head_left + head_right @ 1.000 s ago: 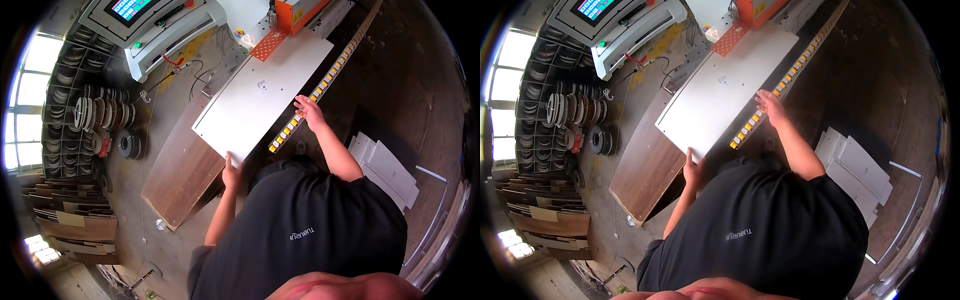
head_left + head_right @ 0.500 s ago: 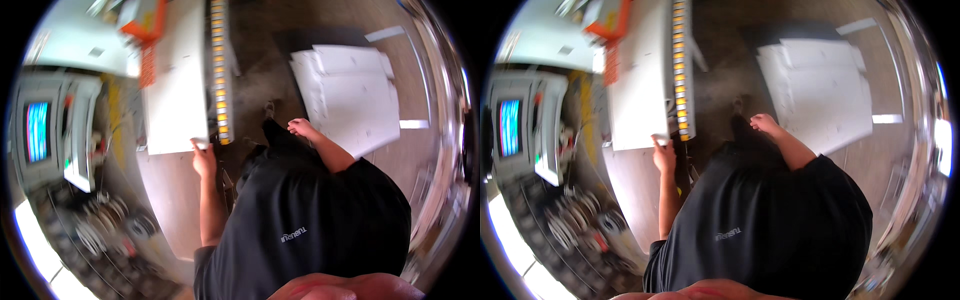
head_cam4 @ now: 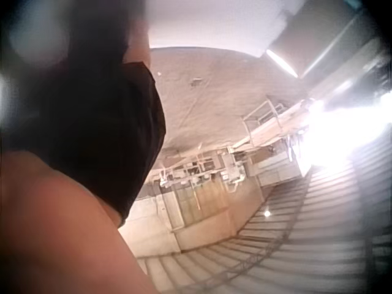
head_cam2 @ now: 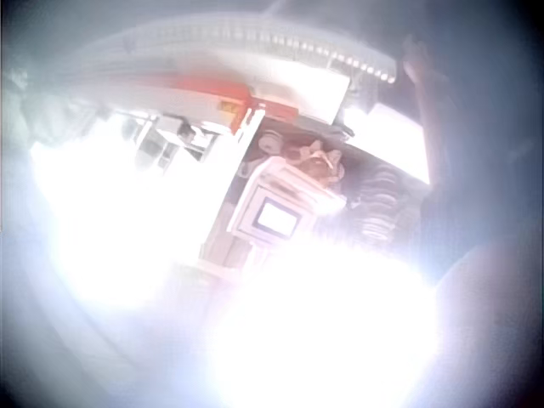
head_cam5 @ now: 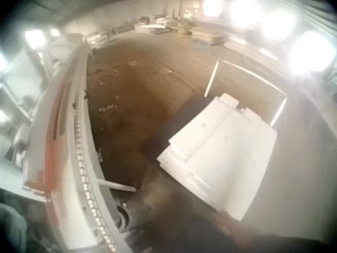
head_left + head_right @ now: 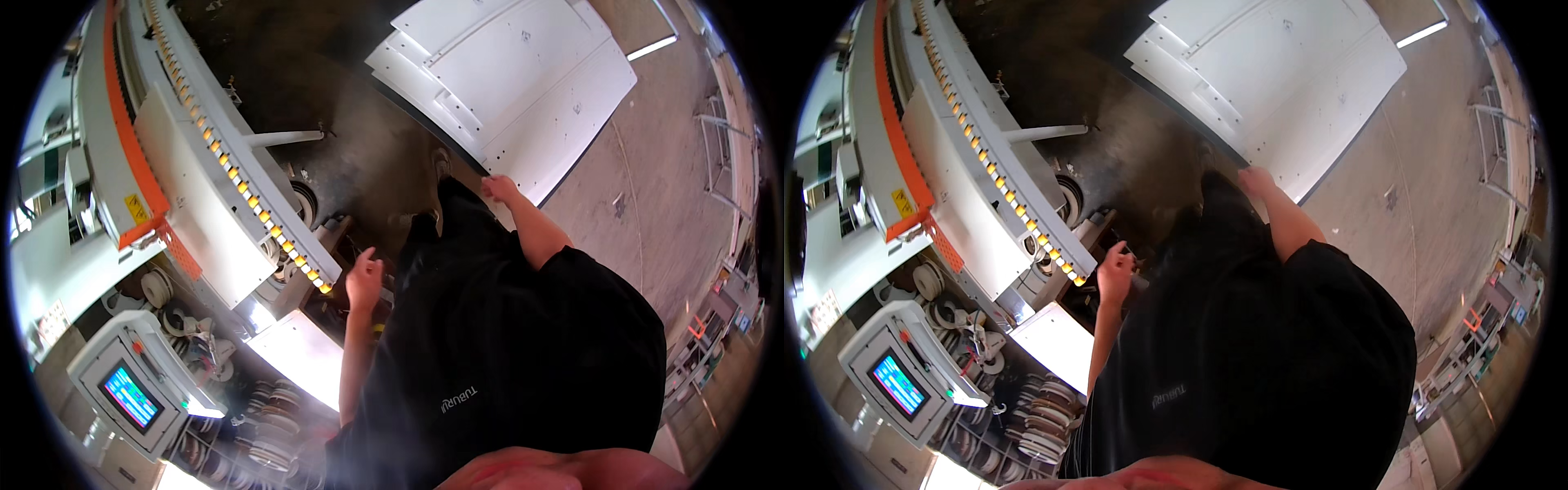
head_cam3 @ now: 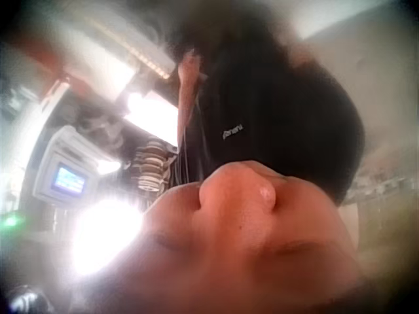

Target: The person repeatedly picks up white rectangular panels from a pile on the floor, places them onto a roller conveyor, and then stacks them onto a growing pile on the floor. The person handles the panels one at a time, moving them between the conveyor and the floor stack.

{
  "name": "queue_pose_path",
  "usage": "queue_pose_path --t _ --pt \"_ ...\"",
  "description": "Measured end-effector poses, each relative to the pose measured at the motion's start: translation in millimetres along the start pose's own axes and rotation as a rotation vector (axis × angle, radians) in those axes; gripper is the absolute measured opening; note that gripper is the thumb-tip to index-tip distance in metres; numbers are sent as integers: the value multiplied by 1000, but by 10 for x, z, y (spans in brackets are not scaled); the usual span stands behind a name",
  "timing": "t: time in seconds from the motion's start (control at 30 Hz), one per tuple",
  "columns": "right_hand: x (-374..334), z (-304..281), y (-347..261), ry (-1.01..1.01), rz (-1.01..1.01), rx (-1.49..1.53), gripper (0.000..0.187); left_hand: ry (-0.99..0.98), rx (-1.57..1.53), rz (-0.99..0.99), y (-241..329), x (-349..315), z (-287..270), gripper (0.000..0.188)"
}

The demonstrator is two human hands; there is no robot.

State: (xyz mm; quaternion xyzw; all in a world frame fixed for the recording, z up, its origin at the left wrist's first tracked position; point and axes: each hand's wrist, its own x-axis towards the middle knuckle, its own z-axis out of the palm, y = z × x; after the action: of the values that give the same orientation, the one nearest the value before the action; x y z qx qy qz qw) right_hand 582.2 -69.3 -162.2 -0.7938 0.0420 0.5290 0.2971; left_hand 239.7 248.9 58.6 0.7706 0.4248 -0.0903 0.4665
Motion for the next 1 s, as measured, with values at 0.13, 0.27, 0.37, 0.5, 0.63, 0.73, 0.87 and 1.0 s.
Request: queue_pose_path --t 0.13,0.27,0.37,0.5,0.63,0.73,0.87,1.0 --pt "479 -296 -419 155 -209 -279 43 -306 47 -133 253 -18 590 41" --pt "1071 -607 -800 250 -361 -481 51 -423 132 -204 337 14 845 42" --pt "1433 -743 -1094 303 -164 -354 57 -423 101 -312 350 27 867 42" --pt "1716 -768 -1279 335 -160 -441 53 -382 40 -457 195 39 921 42" --pt "1755 -746 -1325 343 -141 -456 47 -284 -34 -449 106 104 1024 42" --pt "1717 -706 -1352 307 -20 -330 48 -313 54 -446 267 200 1058 42" --pt "1623 -457 -1196 307 -47 -313 48 -362 15 -431 332 233 1149 41" --pt "1420 14 -873 291 -204 -312 37 -421 43 -402 407 317 1098 40"
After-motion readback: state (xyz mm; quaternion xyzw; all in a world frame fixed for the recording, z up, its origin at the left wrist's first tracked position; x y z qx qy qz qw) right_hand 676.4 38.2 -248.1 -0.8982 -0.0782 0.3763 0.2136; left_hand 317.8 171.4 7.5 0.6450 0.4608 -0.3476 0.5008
